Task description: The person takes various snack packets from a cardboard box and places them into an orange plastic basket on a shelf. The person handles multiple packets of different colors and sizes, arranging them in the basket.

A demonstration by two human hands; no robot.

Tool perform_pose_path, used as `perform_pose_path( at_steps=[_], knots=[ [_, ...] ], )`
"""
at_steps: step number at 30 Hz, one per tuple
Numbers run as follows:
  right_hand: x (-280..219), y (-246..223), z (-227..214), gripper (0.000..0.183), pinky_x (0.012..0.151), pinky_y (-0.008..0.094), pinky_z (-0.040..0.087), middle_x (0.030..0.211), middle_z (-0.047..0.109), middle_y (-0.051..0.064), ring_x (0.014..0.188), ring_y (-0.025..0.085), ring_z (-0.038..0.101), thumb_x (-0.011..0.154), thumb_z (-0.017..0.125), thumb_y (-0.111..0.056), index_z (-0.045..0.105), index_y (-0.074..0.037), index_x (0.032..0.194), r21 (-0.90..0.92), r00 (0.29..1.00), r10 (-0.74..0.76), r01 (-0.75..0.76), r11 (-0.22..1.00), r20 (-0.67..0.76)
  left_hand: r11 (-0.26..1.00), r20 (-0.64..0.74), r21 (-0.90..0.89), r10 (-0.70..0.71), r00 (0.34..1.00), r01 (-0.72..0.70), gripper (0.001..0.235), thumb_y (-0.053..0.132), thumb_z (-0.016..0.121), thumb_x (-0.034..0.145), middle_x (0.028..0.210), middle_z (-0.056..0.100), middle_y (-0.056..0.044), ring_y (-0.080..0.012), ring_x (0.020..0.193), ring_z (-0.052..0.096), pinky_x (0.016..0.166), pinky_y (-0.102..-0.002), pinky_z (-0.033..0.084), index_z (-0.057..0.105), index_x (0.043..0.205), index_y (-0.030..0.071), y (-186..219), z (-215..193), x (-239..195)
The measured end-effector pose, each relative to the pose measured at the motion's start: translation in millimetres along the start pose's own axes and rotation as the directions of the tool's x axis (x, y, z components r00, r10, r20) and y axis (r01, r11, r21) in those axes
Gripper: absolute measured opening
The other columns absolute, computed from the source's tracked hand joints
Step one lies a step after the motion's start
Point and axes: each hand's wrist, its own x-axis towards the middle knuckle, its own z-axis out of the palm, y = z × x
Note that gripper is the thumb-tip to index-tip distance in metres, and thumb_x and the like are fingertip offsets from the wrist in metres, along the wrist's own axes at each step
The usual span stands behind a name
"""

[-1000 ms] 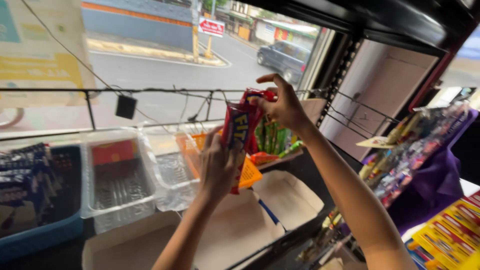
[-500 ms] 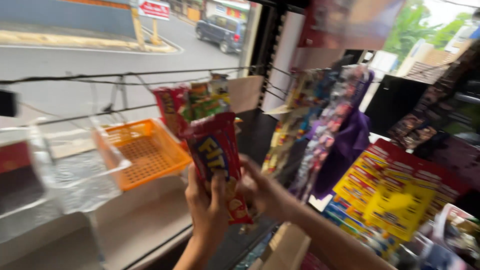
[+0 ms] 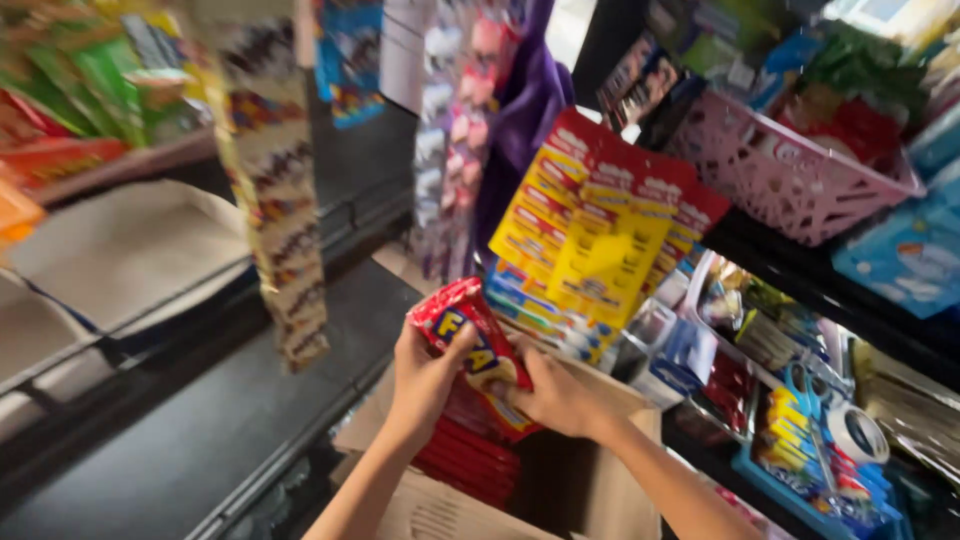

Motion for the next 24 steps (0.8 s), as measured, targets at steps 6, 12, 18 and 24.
perform_pose_path(
  at_steps=[6, 12, 18, 24],
  knots=[
    [-8, 128, 9, 0.052, 0.089, 0.04, 0.059, 0.108, 0.078, 0.016, 0.1, 0.028, 0.077, 0.081, 0.08, -0.027, 0.061, -0.004, 0.125, -0.008, 0.966, 0.097, -0.098, 0.995, 0.238, 0.924, -0.231, 0.212, -0.268, 0.935, 0.317, 0.076, 0.013, 0.077, 0.084, 0.118, 0.069, -0.011, -0.0201, 0.105, 0.068, 0.09, -0.034, 0.056, 0.034, 0.147, 0.005, -69, 7, -28],
    [3, 155, 50, 0.055, 0.087, 0.052, 0.055, 0.109, 0.073, 0.023, 0.102, 0.043, 0.069, 0.081, 0.074, -0.029, 0.057, -0.009, 0.129, -0.62, 0.882, 0.373, -0.124, 0.775, 0.29, 0.612, 0.134, 0.745, 0.25, 0.959, -0.264, 0.038, -0.003, 0.065, 0.089, 0.123, 0.068, -0.021, -0.0394, 0.113, 0.069, 0.098, -0.04, 0.053, 0.063, 0.127, -0.001, -46, 18, -34],
    [-13, 306, 158, 0.058, 0.087, 0.051, 0.057, 0.118, 0.069, 0.028, 0.101, 0.041, 0.071, 0.099, 0.066, -0.048, 0.055, -0.001, 0.131, -0.452, 0.944, -0.077, 0.224, 0.864, 0.32, 0.538, 0.387, 0.814, -0.224, 0.894, -0.218, 0.029, -0.005, 0.06, 0.088, 0.109, 0.074, -0.02, -0.0384, 0.104, 0.07, 0.09, -0.044, 0.055, 0.073, 0.113, 0.004, -109, -7, -34],
    [2, 285, 109, 0.052, 0.093, 0.047, 0.054, 0.115, 0.073, 0.023, 0.103, 0.039, 0.069, 0.092, 0.069, -0.047, 0.07, -0.008, 0.126, -0.371, 0.682, 0.325, -0.085, 0.925, 0.654, -0.132, 0.464, 0.816, -0.432, 0.774, -0.563, 0.035, 0.003, 0.066, 0.061, 0.109, 0.074, -0.021, -0.0444, 0.106, 0.069, 0.087, -0.051, 0.053, 0.076, 0.094, 0.008, -174, -55, -49]
  ],
)
